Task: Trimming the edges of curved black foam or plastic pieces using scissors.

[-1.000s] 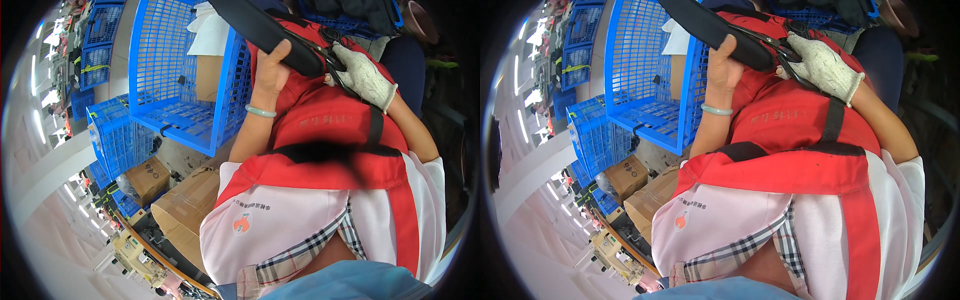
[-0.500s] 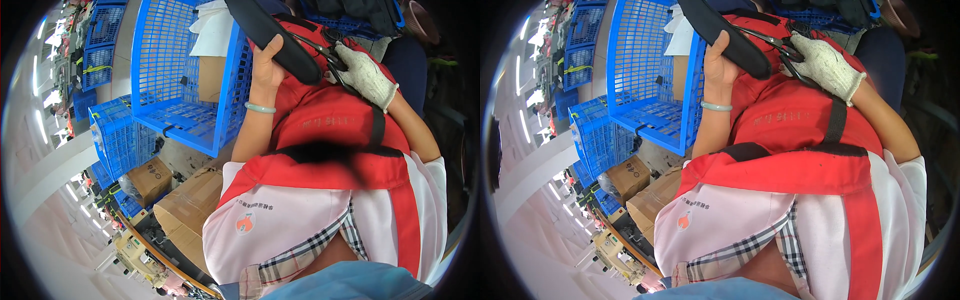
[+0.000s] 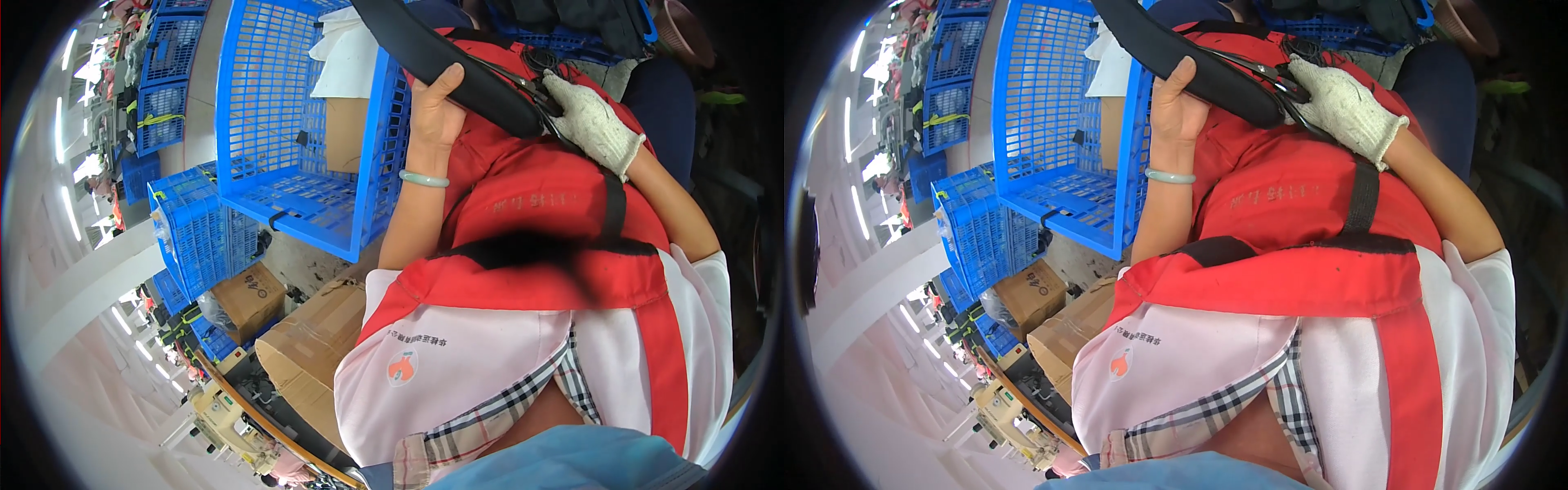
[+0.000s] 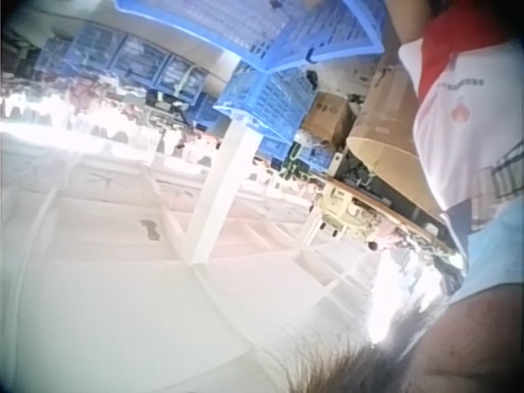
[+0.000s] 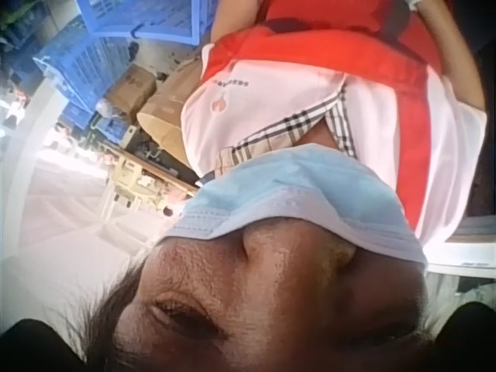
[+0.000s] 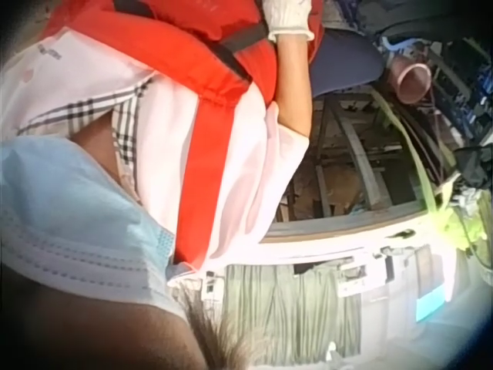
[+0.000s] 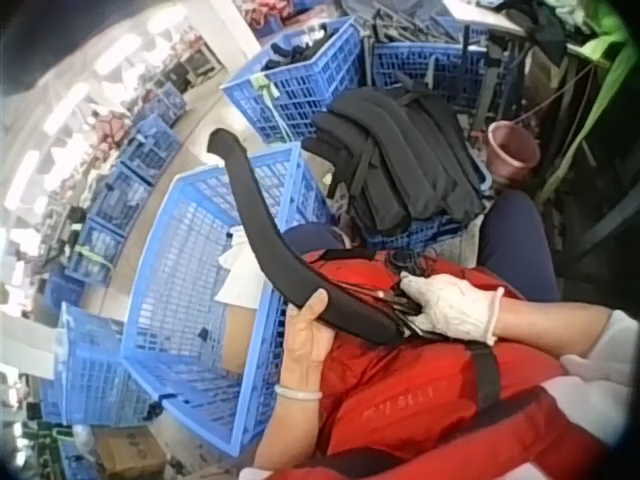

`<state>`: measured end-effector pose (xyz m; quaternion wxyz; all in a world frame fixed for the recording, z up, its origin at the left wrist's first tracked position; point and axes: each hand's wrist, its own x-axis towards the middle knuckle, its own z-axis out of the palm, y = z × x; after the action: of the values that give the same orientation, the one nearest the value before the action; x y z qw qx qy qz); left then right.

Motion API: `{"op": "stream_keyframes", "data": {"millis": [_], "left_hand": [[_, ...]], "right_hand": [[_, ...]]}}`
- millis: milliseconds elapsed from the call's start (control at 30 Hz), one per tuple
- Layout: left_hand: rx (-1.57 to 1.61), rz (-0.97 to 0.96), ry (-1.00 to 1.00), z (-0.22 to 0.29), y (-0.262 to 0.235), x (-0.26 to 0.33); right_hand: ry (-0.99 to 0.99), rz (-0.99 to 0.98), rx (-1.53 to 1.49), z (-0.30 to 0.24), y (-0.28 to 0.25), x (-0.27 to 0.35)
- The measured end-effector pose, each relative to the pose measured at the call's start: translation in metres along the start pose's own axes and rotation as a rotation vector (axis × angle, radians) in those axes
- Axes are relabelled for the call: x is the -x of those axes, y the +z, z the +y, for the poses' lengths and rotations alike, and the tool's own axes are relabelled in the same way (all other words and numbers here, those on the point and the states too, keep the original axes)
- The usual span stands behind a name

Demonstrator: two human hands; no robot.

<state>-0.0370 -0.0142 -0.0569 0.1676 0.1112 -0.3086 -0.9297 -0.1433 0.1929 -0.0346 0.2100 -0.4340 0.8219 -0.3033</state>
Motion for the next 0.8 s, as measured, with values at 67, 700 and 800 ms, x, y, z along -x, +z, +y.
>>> {"op": "stream_keyframes", "data": {"millis": [67,700,800], "left_hand": [[-0.013,0.003,-0.002,-0.005,0.003,0.000],[-0.028,-0.024,0.041,-0.011,0.013,0.007],[-0.019,-0.023,0.041,-0.013,0.014,0.007]], "right_hand": [[-0.015,0.019,0.074,0.001,0.001,0.001],[-0.087,0.063,0.153,0.006,0.002,0.003],[-0.069,0.059,0.149,0.010,0.005,0.001]]}}
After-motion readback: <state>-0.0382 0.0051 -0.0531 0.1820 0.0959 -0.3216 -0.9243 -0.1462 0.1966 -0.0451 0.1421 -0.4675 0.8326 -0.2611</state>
